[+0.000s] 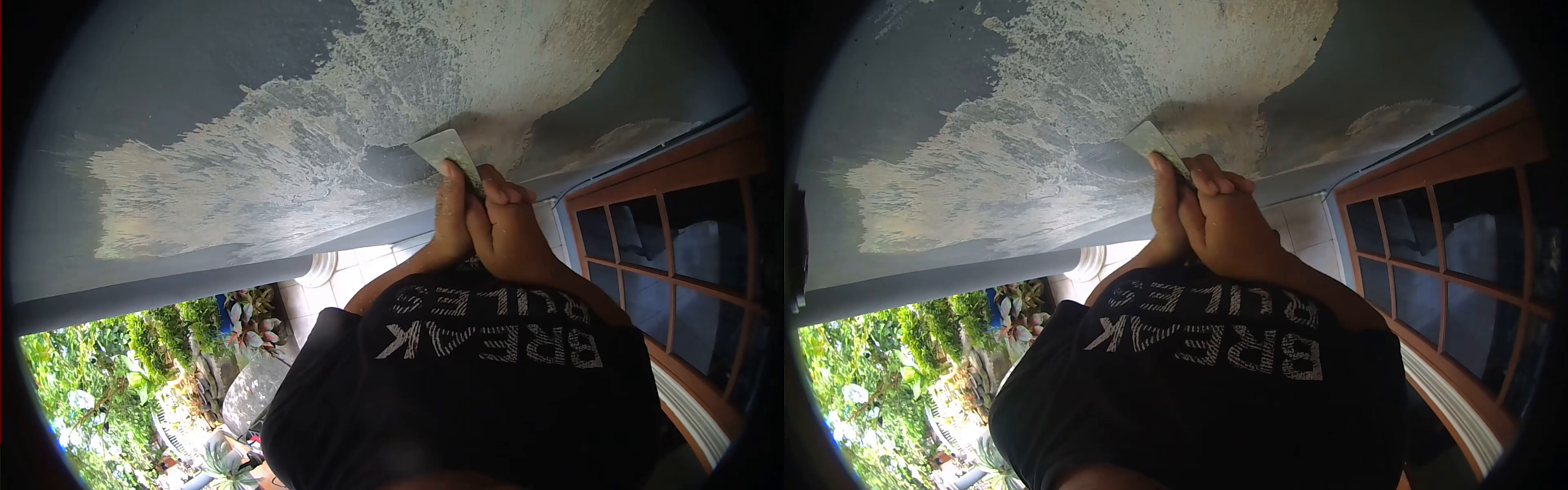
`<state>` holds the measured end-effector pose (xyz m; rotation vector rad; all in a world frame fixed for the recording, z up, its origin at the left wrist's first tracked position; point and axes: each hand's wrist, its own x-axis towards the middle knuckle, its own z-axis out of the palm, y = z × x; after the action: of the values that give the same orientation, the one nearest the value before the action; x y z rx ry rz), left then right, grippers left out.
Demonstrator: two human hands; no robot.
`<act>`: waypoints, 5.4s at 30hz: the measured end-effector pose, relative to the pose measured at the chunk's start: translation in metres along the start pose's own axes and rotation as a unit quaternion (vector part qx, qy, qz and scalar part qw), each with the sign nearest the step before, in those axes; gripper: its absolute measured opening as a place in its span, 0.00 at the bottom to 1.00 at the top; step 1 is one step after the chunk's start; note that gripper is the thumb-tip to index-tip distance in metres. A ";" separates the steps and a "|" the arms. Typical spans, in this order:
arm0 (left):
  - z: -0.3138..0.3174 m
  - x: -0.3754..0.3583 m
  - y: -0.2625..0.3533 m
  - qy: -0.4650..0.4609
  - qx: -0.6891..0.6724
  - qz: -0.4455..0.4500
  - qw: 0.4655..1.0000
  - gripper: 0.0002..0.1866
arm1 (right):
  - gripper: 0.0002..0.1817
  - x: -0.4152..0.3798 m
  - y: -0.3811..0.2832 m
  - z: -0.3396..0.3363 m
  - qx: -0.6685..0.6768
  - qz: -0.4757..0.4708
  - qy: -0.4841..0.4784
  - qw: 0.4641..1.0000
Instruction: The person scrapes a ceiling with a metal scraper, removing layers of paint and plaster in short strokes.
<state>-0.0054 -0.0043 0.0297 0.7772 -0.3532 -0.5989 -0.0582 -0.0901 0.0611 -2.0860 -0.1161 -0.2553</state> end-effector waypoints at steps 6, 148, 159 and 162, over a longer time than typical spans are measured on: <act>0.008 -0.001 0.000 0.014 0.013 -0.032 0.999 0.35 | 0.18 -0.004 0.008 0.002 0.008 -0.009 0.009 1.000; 0.000 -0.003 0.011 -0.040 -0.032 0.017 0.999 0.36 | 0.13 0.000 -0.012 0.008 -0.004 0.032 -0.014 0.999; 0.003 -0.005 0.013 -0.017 -0.046 0.014 0.999 0.36 | 0.13 0.005 -0.012 0.008 -0.020 -0.011 0.005 1.000; 0.004 0.000 0.012 -0.058 0.003 0.001 0.998 0.36 | 0.14 -0.002 -0.009 0.004 -0.016 -0.013 0.025 0.999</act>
<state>-0.0031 0.0003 0.0417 0.7491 -0.4619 -0.6421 -0.0614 -0.0820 0.0660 -2.1093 -0.1113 -0.3265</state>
